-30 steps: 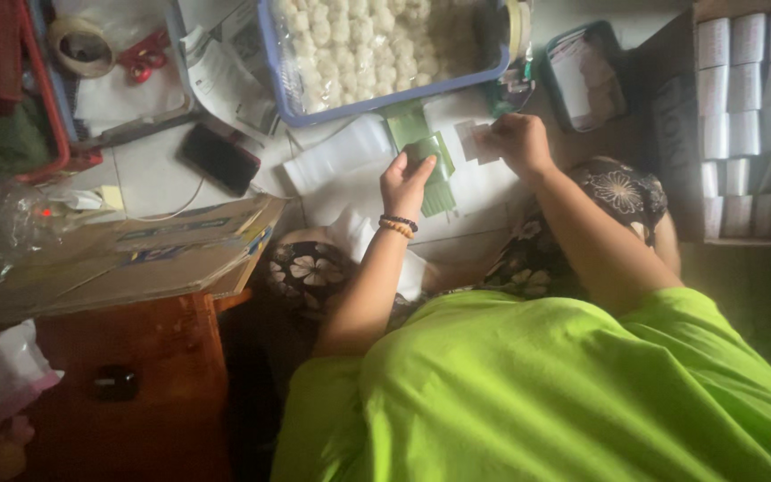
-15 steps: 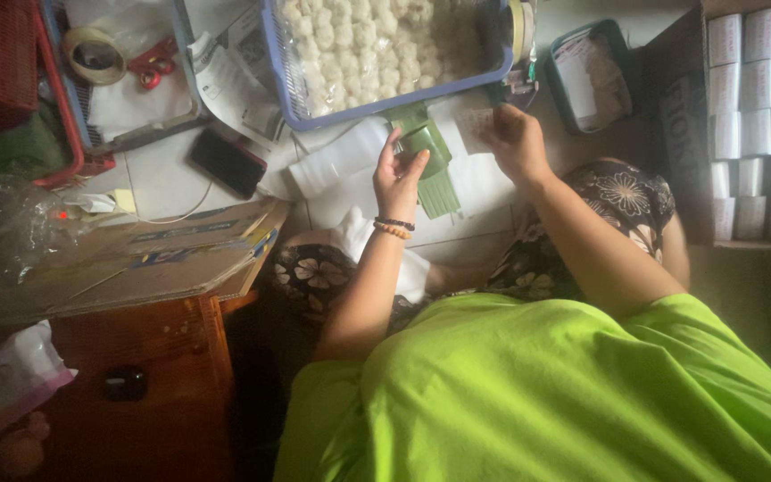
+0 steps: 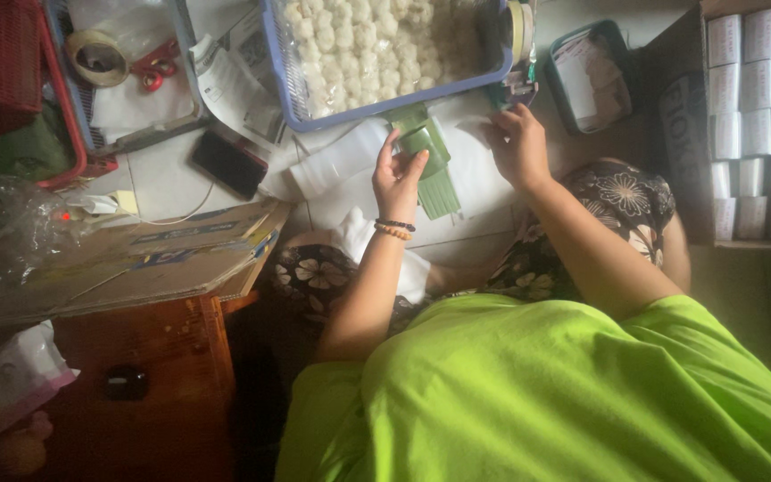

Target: The person sits on the floor and wraps small white food items in green leaves. They place each wrapped item into a cardboard box filled with similar items.

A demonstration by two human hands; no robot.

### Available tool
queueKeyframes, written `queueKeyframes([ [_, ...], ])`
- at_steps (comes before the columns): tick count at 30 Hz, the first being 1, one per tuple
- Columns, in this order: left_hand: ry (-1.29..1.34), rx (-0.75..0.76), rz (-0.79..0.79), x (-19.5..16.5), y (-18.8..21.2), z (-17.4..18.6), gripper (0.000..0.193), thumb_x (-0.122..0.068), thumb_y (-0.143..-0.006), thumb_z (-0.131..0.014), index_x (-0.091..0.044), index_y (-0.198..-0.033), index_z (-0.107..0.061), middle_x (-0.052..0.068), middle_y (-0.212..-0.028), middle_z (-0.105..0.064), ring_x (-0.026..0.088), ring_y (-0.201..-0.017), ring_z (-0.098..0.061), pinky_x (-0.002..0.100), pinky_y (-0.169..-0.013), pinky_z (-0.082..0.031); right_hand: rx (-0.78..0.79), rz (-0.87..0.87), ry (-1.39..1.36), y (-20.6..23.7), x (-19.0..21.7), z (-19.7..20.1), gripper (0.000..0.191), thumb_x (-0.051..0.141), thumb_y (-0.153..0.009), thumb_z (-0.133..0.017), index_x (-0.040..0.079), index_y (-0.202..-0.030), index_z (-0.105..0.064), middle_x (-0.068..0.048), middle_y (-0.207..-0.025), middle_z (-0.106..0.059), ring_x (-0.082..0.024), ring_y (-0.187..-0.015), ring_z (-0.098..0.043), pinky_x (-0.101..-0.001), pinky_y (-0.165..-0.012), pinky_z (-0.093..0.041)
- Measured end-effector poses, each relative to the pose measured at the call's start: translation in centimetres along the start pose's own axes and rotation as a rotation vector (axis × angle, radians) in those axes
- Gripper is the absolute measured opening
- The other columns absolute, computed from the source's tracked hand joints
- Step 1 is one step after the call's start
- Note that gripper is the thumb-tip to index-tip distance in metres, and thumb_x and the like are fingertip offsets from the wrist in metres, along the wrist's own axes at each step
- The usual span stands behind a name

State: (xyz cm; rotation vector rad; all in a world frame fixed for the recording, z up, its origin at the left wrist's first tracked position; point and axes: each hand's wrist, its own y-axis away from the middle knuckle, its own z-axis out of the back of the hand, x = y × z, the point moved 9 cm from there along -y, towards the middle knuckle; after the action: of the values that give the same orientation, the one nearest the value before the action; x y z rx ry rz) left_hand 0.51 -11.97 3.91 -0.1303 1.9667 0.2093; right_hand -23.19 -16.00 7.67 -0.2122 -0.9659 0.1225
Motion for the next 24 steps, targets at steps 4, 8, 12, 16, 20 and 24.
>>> queueKeyframes([
  [4,-0.054,-0.009,0.005,0.7,-0.4,0.4,0.061,-0.001,-0.093,-0.076,-0.003,-0.148,-0.049,0.009,-0.114,-0.072,0.012,-0.102,-0.067,0.027,-0.092,-0.055,0.093,-0.082,-0.102,-1.0,-3.2,-2.3,0.013,0.008,-0.096,-0.074,0.001,-0.107,-0.072,-0.015,-0.097,-0.068,-0.024,-0.084,-0.065,-0.0362,-0.074,-0.052],
  [8,-0.021,-0.041,0.004,1.2,-0.7,1.0,0.062,0.000,-0.092,-0.076,-0.002,-0.148,-0.049,0.009,-0.112,-0.071,0.012,-0.101,-0.066,0.027,-0.090,-0.054,0.155,-0.400,-0.422,-1.1,-6.6,-4.1,0.015,0.006,-0.098,-0.068,-0.002,-0.110,-0.071,-0.011,-0.094,-0.071,-0.015,-0.081,-0.063,-0.0323,-0.072,-0.049],
  [12,-0.031,-0.062,0.027,1.4,-0.6,1.3,0.062,-0.001,-0.091,-0.076,-0.003,-0.147,-0.049,0.009,-0.112,-0.072,0.012,-0.101,-0.067,0.027,-0.091,-0.054,0.121,-0.330,-0.386,-1.0,-4.5,-2.6,0.011,0.006,-0.099,-0.069,-0.002,-0.106,-0.071,-0.006,-0.100,-0.075,-0.012,-0.091,-0.067,-0.0246,-0.080,-0.052],
  [16,-0.020,-0.031,0.052,1.1,-0.3,1.0,0.063,-0.002,-0.091,-0.076,-0.003,-0.147,-0.048,0.008,-0.111,-0.072,0.012,-0.100,-0.067,0.027,-0.089,-0.055,0.294,-0.264,-0.568,-0.3,0.3,-3.2,0.012,0.001,-0.097,-0.067,-0.003,-0.109,-0.069,-0.007,-0.100,-0.075,-0.012,-0.094,-0.069,-0.0237,-0.085,-0.054],
  [20,-0.040,0.011,0.011,0.3,-0.3,0.3,0.066,0.000,-0.093,-0.078,-0.003,-0.151,-0.047,0.009,-0.107,-0.070,0.013,-0.096,-0.065,0.027,-0.086,-0.053,0.366,-0.194,-0.635,-0.4,3.7,-3.5,0.028,-0.003,-0.097,-0.066,-0.002,-0.125,-0.062,-0.006,-0.099,-0.071,-0.012,-0.094,-0.068,-0.0258,-0.085,-0.054],
  [24,-0.035,0.033,0.026,-0.4,0.0,-0.5,0.067,-0.001,-0.091,-0.076,-0.004,-0.150,-0.045,0.009,-0.111,-0.071,0.013,-0.101,-0.067,0.027,-0.089,-0.055,0.420,-0.109,-0.654,-0.5,6.0,-3.6,0.040,-0.005,-0.096,-0.067,0.000,-0.134,-0.055,-0.004,-0.099,-0.068,-0.011,-0.094,-0.066,-0.0258,-0.086,-0.054],
])
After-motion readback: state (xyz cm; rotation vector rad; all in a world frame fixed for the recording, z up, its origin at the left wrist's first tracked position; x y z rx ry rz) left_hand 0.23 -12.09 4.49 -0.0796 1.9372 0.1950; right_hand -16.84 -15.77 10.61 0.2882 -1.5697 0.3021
